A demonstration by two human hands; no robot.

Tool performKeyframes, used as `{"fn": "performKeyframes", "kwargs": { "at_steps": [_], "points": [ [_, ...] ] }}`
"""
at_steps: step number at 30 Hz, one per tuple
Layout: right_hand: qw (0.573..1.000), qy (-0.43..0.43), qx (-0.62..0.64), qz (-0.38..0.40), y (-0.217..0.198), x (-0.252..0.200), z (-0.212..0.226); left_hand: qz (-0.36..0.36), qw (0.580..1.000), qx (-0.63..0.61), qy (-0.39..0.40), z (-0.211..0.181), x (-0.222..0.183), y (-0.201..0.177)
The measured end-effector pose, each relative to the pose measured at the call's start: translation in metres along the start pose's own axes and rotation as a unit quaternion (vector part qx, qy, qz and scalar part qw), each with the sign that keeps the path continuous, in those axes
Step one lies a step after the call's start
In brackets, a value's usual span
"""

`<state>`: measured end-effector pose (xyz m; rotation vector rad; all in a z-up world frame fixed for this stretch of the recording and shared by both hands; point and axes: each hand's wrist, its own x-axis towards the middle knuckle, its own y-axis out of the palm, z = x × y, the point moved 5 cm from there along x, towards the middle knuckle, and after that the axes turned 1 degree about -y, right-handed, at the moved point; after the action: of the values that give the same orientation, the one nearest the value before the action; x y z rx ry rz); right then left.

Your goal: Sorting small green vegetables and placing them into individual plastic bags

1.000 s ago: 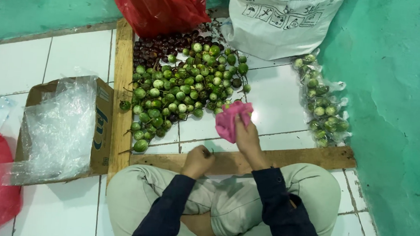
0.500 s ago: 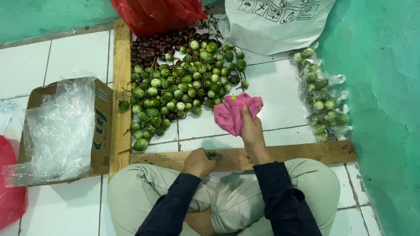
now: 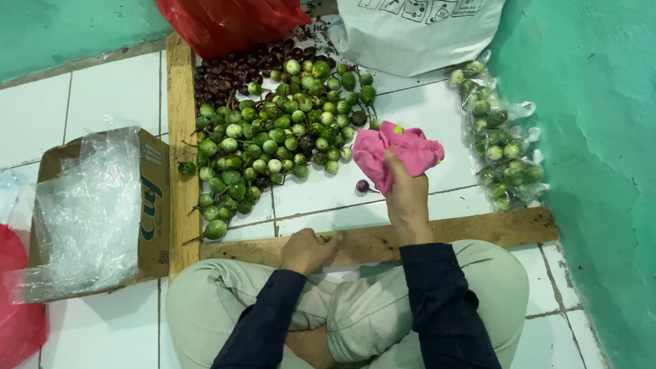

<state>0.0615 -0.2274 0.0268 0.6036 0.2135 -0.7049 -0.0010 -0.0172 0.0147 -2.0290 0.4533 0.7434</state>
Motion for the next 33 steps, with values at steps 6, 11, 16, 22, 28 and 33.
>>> {"fn": "performKeyframes", "kwargs": {
  "at_steps": [6, 11, 16, 22, 28, 33],
  "points": [
    [0.997, -0.037, -0.066, -0.034, -0.016, 0.014, -0.019, -0.096, 0.995, -0.014, 0.023, 0.034, 0.070, -0.009],
    [0.992, -0.067, -0.097, -0.035, -0.005, 0.000, 0.006, -0.168, 0.981, -0.006, 0.094, 0.034, 0.113, -0.018],
    [0.994, -0.074, -0.063, -0.049, -0.010, 0.003, 0.017, -0.190, 0.960, 0.009, 0.206, 0.003, 0.150, -0.006],
    [0.996, -0.041, -0.027, -0.068, -0.008, 0.004, 0.018, -0.251, 0.920, 0.046, 0.298, -0.057, 0.158, 0.000],
    [0.999, -0.025, 0.018, -0.034, 0.005, -0.001, 0.032, -0.315, 0.871, 0.165, 0.338, -0.097, 0.188, 0.019],
    [0.994, -0.053, -0.093, -0.020, 0.010, -0.006, 0.046, -0.329, 0.848, 0.243, 0.336, -0.096, 0.249, 0.042]
  ]
}}
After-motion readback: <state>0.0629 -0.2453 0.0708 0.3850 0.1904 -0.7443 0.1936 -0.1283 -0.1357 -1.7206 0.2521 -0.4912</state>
